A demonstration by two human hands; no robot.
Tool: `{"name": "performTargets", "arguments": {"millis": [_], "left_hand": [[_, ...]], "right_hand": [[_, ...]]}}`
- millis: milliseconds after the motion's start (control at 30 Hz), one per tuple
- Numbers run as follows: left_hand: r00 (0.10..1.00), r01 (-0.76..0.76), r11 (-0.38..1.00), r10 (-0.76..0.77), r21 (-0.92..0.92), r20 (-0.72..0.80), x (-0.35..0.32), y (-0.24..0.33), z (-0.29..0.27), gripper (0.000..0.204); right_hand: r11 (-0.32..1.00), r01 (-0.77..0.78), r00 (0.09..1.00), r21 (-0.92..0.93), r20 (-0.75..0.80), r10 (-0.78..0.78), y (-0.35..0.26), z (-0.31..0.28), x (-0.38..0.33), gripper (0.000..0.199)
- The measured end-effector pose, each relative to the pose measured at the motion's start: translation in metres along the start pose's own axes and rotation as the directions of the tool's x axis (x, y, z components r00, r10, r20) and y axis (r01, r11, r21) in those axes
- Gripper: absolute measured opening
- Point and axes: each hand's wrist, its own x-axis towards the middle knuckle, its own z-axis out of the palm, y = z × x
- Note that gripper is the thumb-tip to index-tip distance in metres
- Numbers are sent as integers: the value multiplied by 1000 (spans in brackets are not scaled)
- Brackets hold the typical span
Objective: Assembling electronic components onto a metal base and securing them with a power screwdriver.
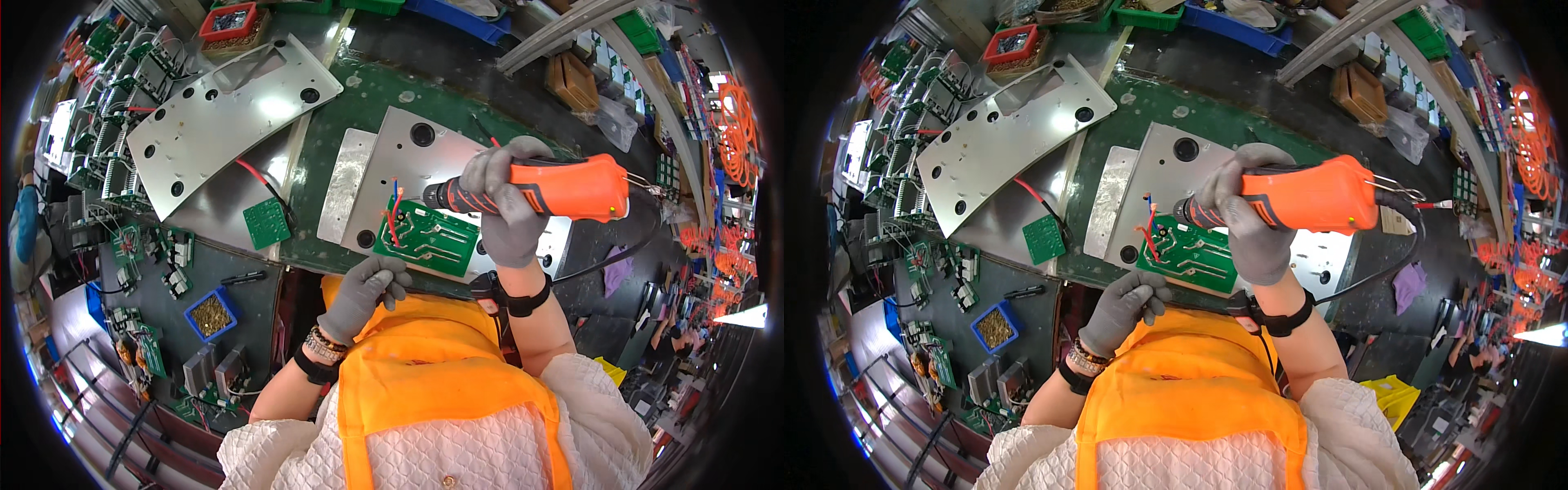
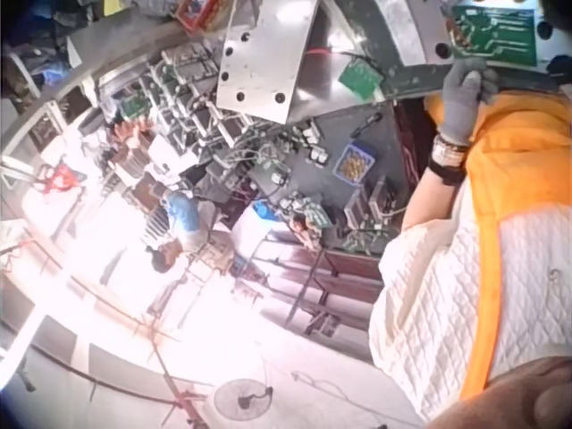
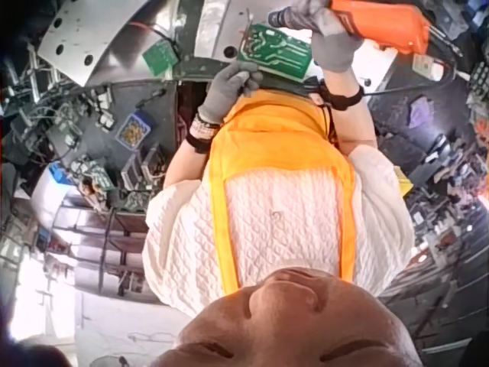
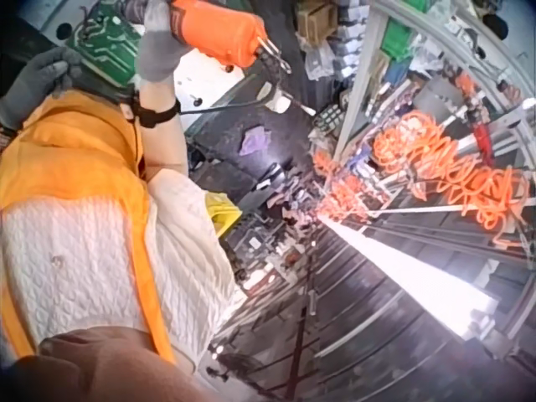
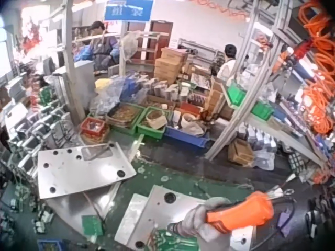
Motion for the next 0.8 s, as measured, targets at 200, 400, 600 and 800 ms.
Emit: {"name": "performTargets", "arguments": {"millis": [200,400,600,800], "left_hand": [[995,100,995,-101,18,11,-6,7,-16,22],[1000,-3,998,4,61,-25,-6,2,-15,22],[995,-98,993,99,73,-12,-5,6,-20,19],[995,-55,997,59,48,-75,4,18,0,19]], "right_hand": [[997,78,988,25,133,-81,10,9,6,35],[991,119,953,-68,288,-95,13,17,-4,39],[987,146,960,-59,249,-127,-2,15,-7,35],[968,101,943,231,288,-167,-37,5,-12,42]]}}
